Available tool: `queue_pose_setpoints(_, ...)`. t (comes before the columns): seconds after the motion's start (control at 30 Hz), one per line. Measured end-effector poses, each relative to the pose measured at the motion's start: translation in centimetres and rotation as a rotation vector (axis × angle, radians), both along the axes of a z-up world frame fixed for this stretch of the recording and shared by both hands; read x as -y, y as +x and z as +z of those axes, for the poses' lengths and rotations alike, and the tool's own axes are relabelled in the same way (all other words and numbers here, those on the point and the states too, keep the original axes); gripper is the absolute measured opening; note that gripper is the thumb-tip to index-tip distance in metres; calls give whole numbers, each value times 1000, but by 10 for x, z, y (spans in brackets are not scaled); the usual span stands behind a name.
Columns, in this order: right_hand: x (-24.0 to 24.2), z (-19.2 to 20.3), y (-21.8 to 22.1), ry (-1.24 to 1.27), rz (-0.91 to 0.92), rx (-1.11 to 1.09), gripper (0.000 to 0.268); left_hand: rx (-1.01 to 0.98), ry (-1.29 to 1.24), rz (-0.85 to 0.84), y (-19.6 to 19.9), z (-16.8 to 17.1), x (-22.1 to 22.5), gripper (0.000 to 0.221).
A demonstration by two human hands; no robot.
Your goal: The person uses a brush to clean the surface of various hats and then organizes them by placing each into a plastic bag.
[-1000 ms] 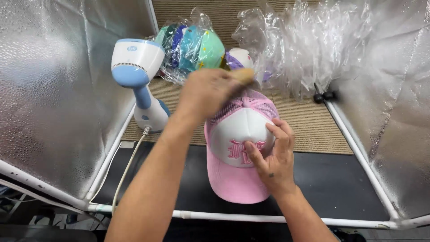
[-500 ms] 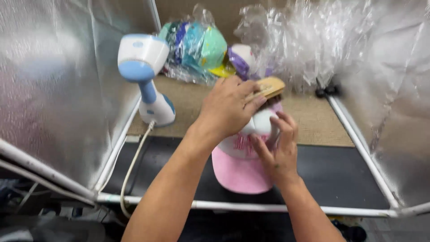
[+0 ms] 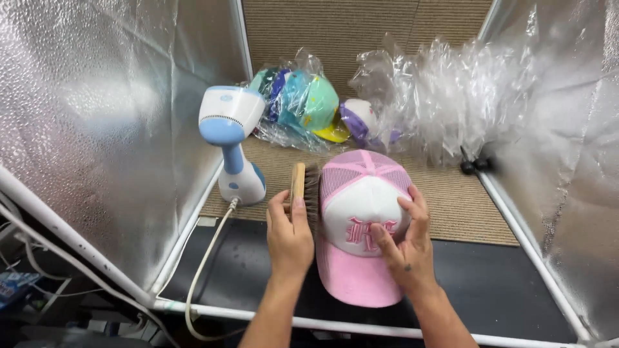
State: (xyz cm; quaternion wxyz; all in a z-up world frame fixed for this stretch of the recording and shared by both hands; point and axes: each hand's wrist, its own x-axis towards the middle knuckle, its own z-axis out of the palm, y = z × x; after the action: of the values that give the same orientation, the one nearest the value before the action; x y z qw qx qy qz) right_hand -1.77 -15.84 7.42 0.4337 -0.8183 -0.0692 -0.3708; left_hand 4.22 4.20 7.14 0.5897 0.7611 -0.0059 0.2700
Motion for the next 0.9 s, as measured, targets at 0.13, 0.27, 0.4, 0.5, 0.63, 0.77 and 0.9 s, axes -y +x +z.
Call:
queue_pose_setpoints(0.13,3,0,4,-49,24,98,62,247,66,-23,-14,-4,14,37)
queue_pose_setpoints(0.27,5,1,2,-26,52,66,60,-195,113,-65,-6,-11,-6,40)
queue_pose_setpoints(0.4,5,-7,7,-77,-1,116,63,608,309,44,-36,75,4,26)
queue_pose_setpoints(0.5,11,-9,6,-140,30,172,59,609,427,-184,-21,97,27,25)
queue_pose_setpoints(0.63,8,-6,4,-91,10,120,63,440,478,-81,28,55,28,21)
queue_pose_setpoints(0.77,7,4,5,-39,2,68,63,-255,297,-129,56,-14,0,39)
queue_pose_setpoints(0.9,4,2,3,-17,24,63,62,26,177,-24,22,10,-15,39)
